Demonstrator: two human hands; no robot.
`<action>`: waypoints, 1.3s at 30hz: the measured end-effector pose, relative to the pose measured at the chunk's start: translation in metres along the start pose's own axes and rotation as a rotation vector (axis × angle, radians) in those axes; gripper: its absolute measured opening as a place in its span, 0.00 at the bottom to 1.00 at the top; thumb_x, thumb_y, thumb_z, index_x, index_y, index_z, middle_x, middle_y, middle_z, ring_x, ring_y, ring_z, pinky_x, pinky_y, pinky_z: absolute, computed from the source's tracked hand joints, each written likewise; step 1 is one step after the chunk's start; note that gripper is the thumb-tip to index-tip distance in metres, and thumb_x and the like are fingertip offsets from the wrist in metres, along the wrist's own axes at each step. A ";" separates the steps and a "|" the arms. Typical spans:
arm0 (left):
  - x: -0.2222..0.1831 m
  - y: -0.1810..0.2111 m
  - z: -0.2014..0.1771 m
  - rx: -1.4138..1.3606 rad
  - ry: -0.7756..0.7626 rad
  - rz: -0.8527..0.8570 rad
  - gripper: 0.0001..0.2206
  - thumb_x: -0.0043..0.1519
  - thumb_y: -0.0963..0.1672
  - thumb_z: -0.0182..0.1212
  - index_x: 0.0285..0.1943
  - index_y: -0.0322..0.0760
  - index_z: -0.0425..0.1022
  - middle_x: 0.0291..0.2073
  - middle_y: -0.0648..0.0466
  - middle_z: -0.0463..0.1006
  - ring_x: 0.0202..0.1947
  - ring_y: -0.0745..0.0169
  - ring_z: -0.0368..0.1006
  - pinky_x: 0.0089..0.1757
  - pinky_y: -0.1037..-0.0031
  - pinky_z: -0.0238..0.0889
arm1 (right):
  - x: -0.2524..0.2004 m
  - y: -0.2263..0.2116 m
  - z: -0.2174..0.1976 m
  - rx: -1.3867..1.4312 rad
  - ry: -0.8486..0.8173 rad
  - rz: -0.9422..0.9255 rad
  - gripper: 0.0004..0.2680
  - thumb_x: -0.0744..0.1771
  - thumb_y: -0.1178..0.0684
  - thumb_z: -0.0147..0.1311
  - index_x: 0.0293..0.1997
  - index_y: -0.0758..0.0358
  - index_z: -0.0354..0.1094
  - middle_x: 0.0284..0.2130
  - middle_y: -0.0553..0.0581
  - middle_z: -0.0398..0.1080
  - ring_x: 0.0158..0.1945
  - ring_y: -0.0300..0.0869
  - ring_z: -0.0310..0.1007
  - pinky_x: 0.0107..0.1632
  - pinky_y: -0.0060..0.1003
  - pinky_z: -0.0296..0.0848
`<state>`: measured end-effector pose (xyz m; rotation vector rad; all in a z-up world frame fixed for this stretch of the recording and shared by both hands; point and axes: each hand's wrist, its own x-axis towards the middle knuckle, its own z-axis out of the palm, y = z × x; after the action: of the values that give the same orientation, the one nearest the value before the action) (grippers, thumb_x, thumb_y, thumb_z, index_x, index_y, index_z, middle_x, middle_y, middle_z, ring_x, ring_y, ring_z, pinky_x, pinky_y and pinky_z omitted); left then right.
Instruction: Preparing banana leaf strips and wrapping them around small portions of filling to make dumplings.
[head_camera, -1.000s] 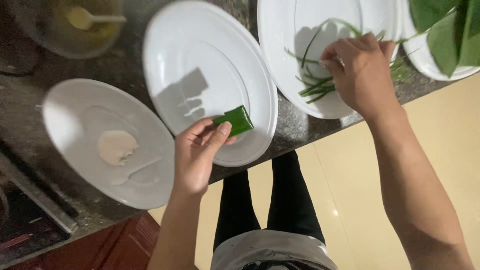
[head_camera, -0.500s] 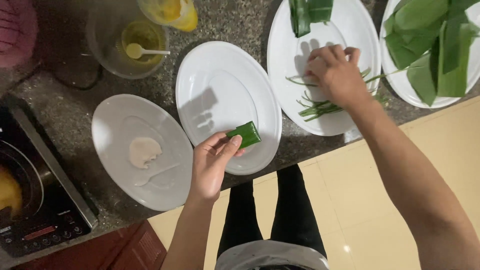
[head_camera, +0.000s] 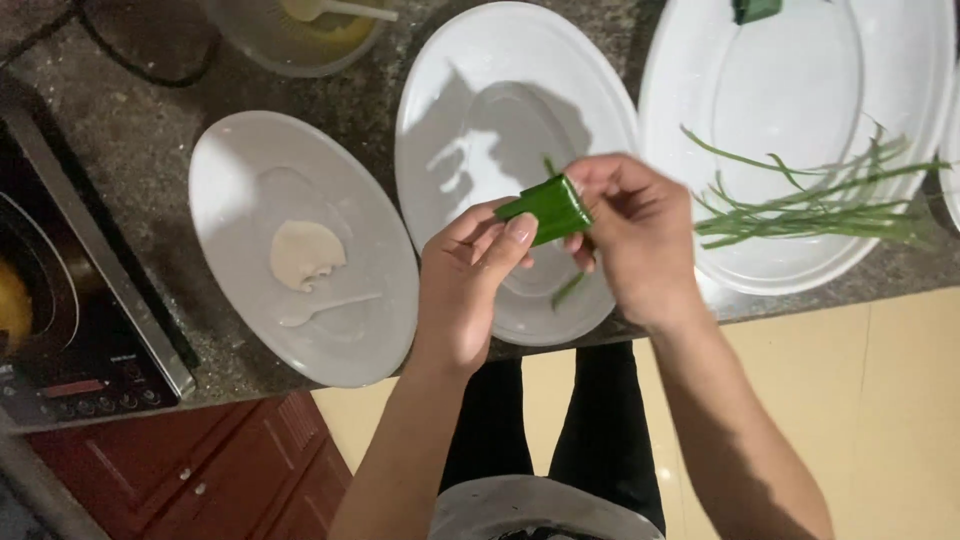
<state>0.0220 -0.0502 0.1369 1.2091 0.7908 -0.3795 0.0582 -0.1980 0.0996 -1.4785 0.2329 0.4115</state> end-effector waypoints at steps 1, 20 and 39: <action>0.000 -0.002 -0.003 0.000 -0.016 0.081 0.18 0.58 0.47 0.65 0.52 0.30 0.78 0.41 0.48 0.81 0.41 0.63 0.73 0.43 0.70 0.69 | -0.003 0.006 0.008 0.064 0.005 0.022 0.04 0.69 0.58 0.57 0.40 0.68 0.71 0.23 0.55 0.68 0.19 0.34 0.63 0.17 0.24 0.66; -0.030 0.006 -0.011 -0.003 0.054 0.343 0.11 0.62 0.45 0.67 0.48 0.32 0.80 0.32 0.49 0.80 0.36 0.68 0.75 0.40 0.75 0.72 | -0.058 -0.035 0.031 0.210 -0.027 0.129 0.12 0.68 0.55 0.52 0.54 0.71 0.70 0.20 0.56 0.60 0.27 0.35 0.58 0.27 0.26 0.56; -0.122 0.081 -0.024 -0.185 -0.118 0.642 0.12 0.61 0.43 0.68 0.50 0.30 0.79 0.37 0.49 0.79 0.40 0.69 0.73 0.40 0.76 0.75 | -0.147 -0.173 0.082 0.112 0.041 -0.019 0.06 0.69 0.54 0.55 0.43 0.66 0.73 0.25 0.51 0.64 0.25 0.33 0.65 0.24 0.22 0.57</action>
<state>-0.0162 -0.0182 0.2767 1.1833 0.2969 0.1480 -0.0132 -0.1418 0.3234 -1.3789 0.2700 0.3474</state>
